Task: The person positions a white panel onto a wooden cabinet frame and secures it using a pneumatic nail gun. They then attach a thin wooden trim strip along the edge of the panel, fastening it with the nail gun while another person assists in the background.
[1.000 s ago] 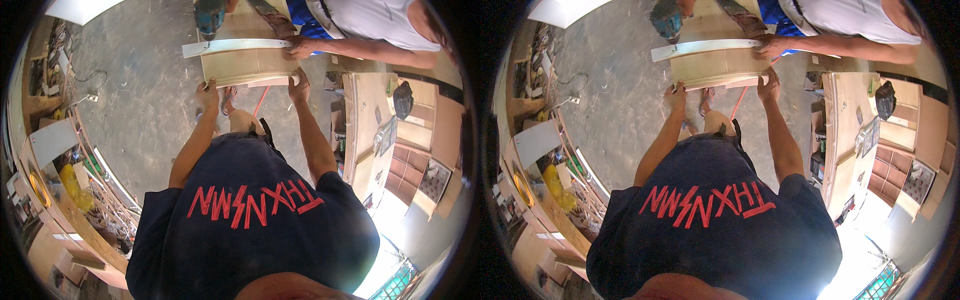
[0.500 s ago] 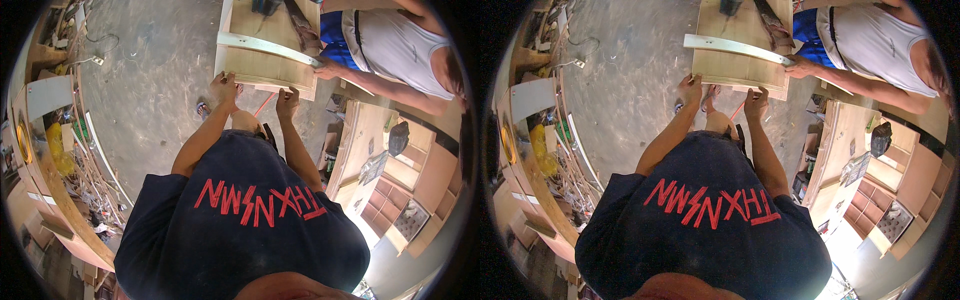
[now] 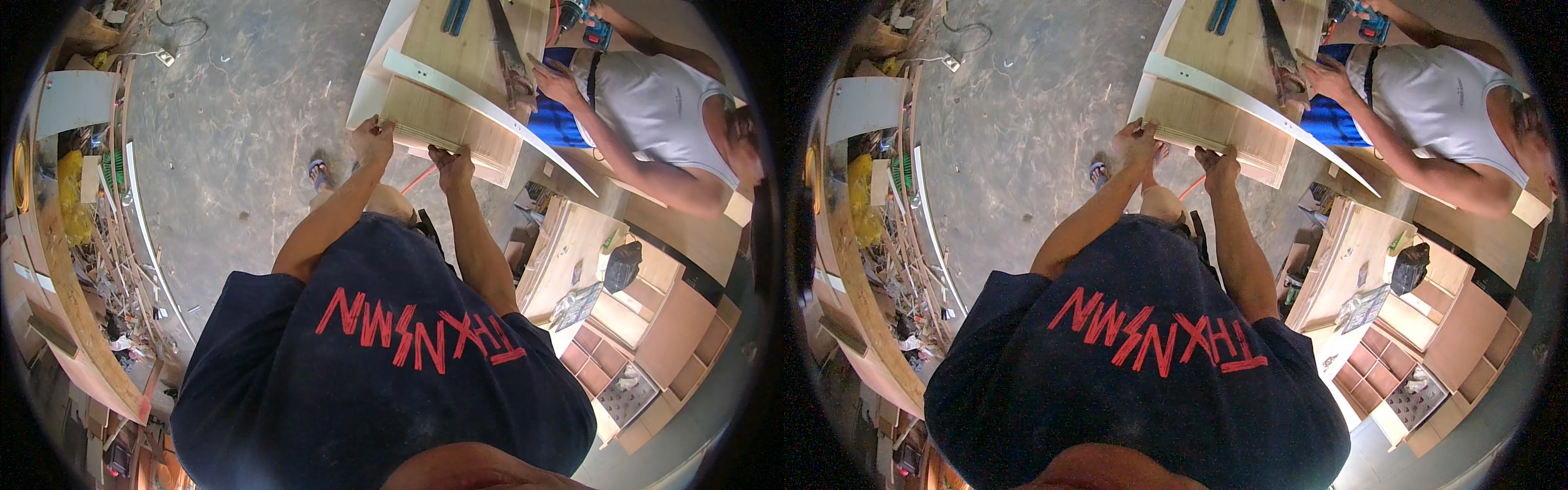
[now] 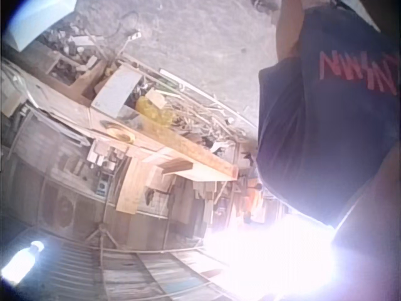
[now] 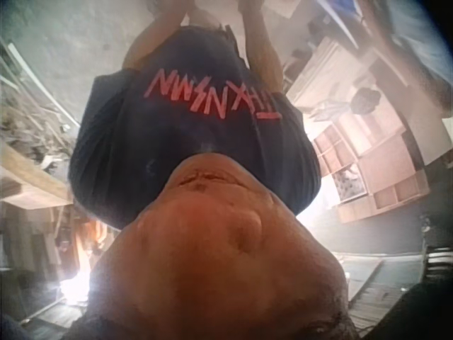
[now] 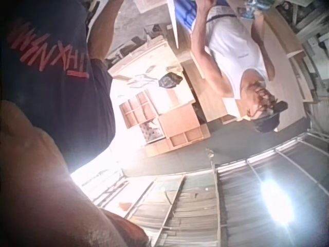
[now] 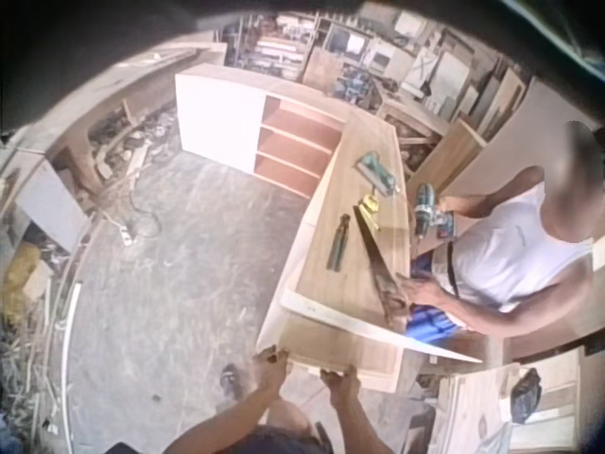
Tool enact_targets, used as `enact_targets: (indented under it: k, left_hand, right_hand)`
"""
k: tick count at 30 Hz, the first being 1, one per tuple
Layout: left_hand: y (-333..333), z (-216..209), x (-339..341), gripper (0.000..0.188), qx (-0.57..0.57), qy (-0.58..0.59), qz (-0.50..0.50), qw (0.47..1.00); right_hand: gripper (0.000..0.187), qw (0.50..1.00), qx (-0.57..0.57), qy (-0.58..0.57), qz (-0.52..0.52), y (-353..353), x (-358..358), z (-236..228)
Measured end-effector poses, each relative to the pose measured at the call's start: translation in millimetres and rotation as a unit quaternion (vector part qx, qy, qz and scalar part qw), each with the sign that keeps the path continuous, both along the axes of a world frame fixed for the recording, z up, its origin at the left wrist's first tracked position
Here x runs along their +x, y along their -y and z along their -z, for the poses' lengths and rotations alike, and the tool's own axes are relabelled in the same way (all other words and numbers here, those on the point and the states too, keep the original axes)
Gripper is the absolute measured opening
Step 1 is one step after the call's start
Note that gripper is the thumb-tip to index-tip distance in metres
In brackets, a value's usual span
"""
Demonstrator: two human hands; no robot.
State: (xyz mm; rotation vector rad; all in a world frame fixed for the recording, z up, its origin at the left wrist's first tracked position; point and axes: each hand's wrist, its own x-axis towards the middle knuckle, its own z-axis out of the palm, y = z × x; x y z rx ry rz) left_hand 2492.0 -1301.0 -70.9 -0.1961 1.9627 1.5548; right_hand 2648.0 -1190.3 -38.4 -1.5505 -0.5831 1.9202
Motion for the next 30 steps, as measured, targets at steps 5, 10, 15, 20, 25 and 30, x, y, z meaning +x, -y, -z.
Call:
enact_targets:
  k: [5,10,15,20,25,30]
  left_hand:
    - [0.4,8.9,1.2,0.052,0.025,0.023,-0.030,0.999]
    - [3.3,-33.6,-3.6,0.049,0.021,0.036,0.008,0.999]
    - [-2.2,-61.2,-4.5,0.041,0.032,0.052,-0.009,0.998]
    - [8.4,-32.5,-7.6,0.048,0.022,-0.012,0.059,0.998]
    - [23.4,-19.0,-24.1,0.063,0.012,0.073,0.206,0.976]
    - [17.1,-20.6,-28.6,0.057,0.084,0.110,0.219,0.966]
  right_hand:
    - [0.047,0.999,0.021,0.025,-0.031,-0.7,-7.6,-11.3]
    - [0.044,0.999,0.000,0.036,0.002,-1.1,-11.1,-16.1]
    - [0.044,0.999,-0.012,0.044,0.010,-2.1,-9.5,-14.6]
    - [0.041,0.999,-0.012,0.035,0.020,-1.5,-18.3,-27.4]
    - [0.039,0.999,-0.008,-0.003,0.032,-6.3,-9.6,-16.0]
    - [0.035,0.999,-0.032,-0.005,0.032,-5.4,-16.0,-21.4]
